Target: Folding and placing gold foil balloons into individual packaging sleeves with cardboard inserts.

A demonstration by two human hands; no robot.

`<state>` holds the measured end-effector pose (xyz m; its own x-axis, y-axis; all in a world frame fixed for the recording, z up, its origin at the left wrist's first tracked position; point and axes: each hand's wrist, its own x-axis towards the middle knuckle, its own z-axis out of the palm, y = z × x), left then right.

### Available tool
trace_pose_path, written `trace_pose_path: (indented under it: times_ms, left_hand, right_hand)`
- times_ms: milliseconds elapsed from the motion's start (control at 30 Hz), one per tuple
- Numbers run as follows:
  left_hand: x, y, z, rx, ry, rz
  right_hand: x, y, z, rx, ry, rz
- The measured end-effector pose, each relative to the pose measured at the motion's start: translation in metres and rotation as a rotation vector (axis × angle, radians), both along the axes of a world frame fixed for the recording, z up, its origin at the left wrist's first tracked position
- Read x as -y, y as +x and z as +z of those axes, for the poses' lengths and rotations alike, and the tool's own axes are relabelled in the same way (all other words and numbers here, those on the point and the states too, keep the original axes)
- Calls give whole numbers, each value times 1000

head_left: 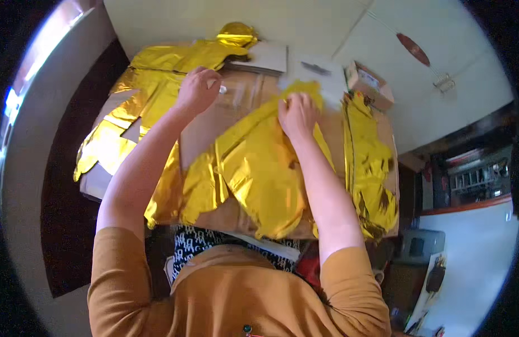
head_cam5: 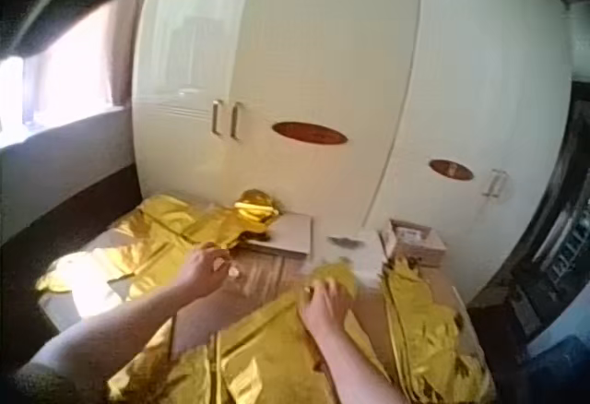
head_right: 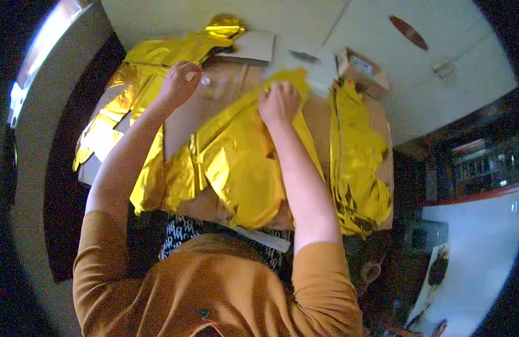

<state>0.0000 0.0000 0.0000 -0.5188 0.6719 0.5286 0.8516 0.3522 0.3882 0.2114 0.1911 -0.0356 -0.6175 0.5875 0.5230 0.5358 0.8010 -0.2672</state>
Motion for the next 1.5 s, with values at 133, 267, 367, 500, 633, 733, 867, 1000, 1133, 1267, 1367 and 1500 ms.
trace_pose_path:
  times_ms: [133, 267, 367, 500, 633, 733, 867, 1000, 1133, 1267, 1367, 1500]
  left_hand:
    - [-19, -56, 1, -45, -24, -52]
    - [-81, -102, 10, -220, 46, -175]
    - [-113, -135, 8, -97, -420, -289]
    - [-124, -127, 13, -164, -457, -256]
    - [-122, -147, -4, 143, -128, -260]
    - [-117, -153, -1, 501, -49, -136]
    - [-116, -159, 6, 509, -50, -118]
    - [-103, -137, 20, 310, -44, -28]
    - [-93, -146, 2, 51, 116, -176]
    - [-103, -147, 2, -160, -145, -427]
    - [-106, -140, 6, -154, -170, -431]
    - [-114, -146, 8, -288, -452, -331]
  right_hand:
    - [8, 16, -23, 66, -10, 133]
    - [-11, 4, -6, 127, -23, 350]
    - [-11, 0, 6, 201, -16, 416]
    - [-23, 3, 8, 174, -61, 415]
    - [-34, -24, 32, -5, -120, 454]
    - [-36, -82, 73, -62, -235, 494]
    - [-49, -171, 69, -84, -201, 580]
    - [-62, -210, 50, 142, -116, 559]
    - [-62, -215, 34, 154, -107, 598]
    - [-74, -215, 24, 130, -55, 634]
    - [-66, -218, 33, 115, -160, 621]
    - [-60, -218, 35, -56, -263, 596]
